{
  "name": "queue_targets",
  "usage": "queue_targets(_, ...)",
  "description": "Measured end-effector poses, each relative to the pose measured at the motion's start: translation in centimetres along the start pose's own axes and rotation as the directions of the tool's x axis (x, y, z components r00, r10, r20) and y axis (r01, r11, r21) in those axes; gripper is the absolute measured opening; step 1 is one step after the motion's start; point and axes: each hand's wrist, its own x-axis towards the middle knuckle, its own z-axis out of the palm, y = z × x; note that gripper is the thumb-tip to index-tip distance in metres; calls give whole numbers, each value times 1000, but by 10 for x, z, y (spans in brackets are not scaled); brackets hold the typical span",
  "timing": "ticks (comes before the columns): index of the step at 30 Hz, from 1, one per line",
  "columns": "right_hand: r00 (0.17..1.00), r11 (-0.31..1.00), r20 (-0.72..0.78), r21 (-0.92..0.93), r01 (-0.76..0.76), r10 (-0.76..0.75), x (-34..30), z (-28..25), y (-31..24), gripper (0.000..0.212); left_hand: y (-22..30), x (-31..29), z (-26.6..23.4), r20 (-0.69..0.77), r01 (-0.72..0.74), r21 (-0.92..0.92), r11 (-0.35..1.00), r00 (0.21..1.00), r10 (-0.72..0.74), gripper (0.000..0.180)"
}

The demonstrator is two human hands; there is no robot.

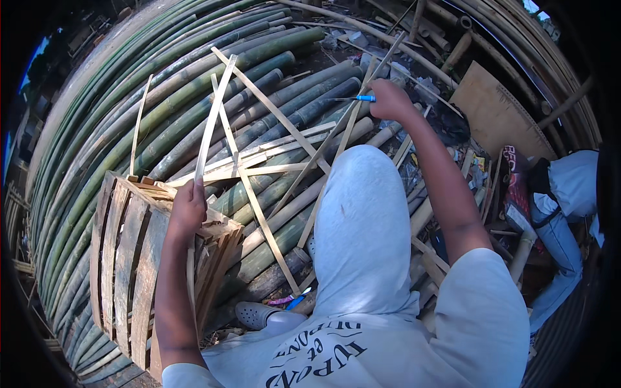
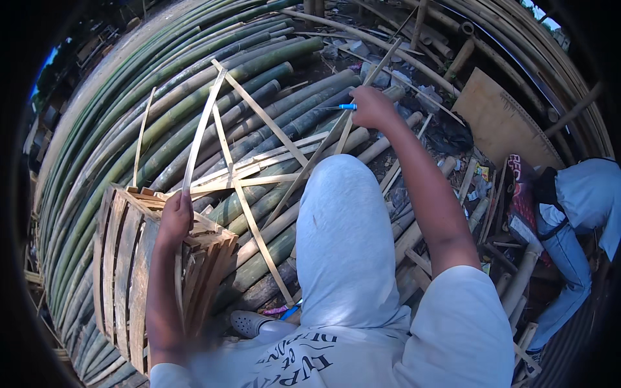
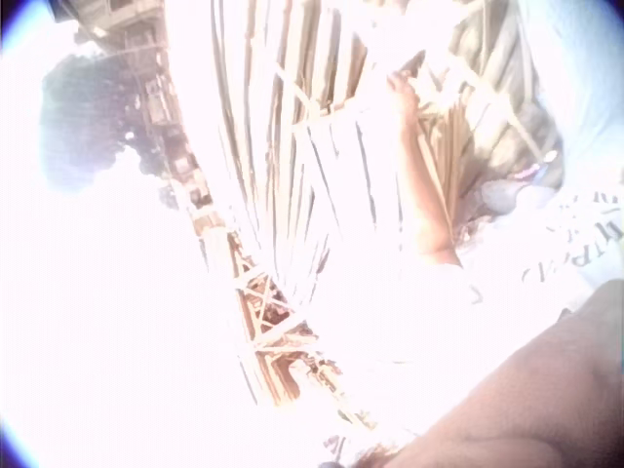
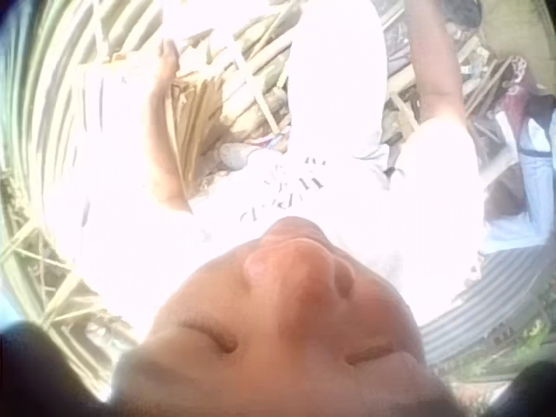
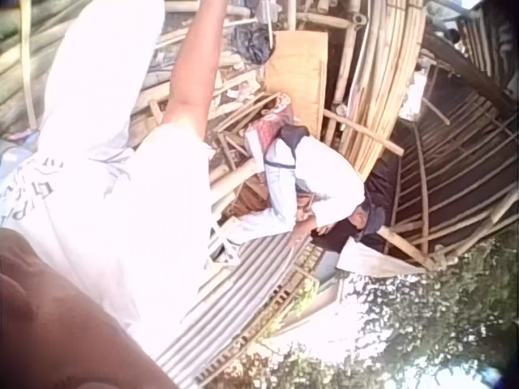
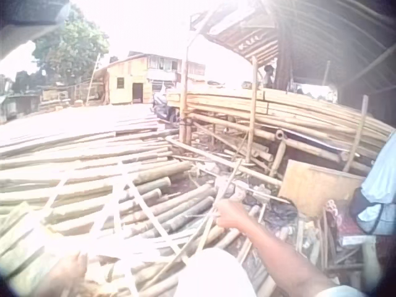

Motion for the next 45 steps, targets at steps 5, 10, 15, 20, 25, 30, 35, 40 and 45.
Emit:
queue_targets(5, 883, 866, -21, 206, -456, 470, -129, -16, 13, 40, -8, 5, -13, -16, 11, -70, 998, 1000, -12, 36)
queue_targets(10, 691, 693, 63, -21, -721, 720, -273, -30, 72, 48, -12, 13, -11, 2, 49, -71, 996, 999, -49, 35)
queue_targets(15, 581, 569, 7, -209, -795, 814, -372, -40, 111, 48, -7, 10, -12, -17, 40, -30, 999, 999, -41, 36)
queue_targets(20, 654, 682, 197, -277, -677, 730, -428, -23, 148, 44, 0, 5, -6, -24, 36, -5, 999, 999, -36, 36)
queue_targets(25, 674, 674, 155, -380, -634, 722, -443, -5, 149, 47, -7, 7, -11, -35, 33, -16, 999, 999, -34, 37)
queue_targets(30, 615, 625, 168, -394, -674, 770, -440, -2, 142, 52, -9, 8, -14, -13, 53, -14, 998, 998, -54, 35)
queue_targets(35, 630, 642, 186, -412, -646, 754, -441, -1, 139, 54, -13, 12, -14, -27, 27, 3, 1000, 999, -27, 35)
queue_targets(40, 672, 672, 179, -425, -606, 719, -449, 5, 150, 54, -13, 12, -15, -10, 35, -16, 999, 999, -35, 34)
queue_targets(45, 660, 684, 236, -444, -579, 713, -448, 12, 155, 54, -9, 10, -13, -37, 60, 2, 998, 998, -60, 34)
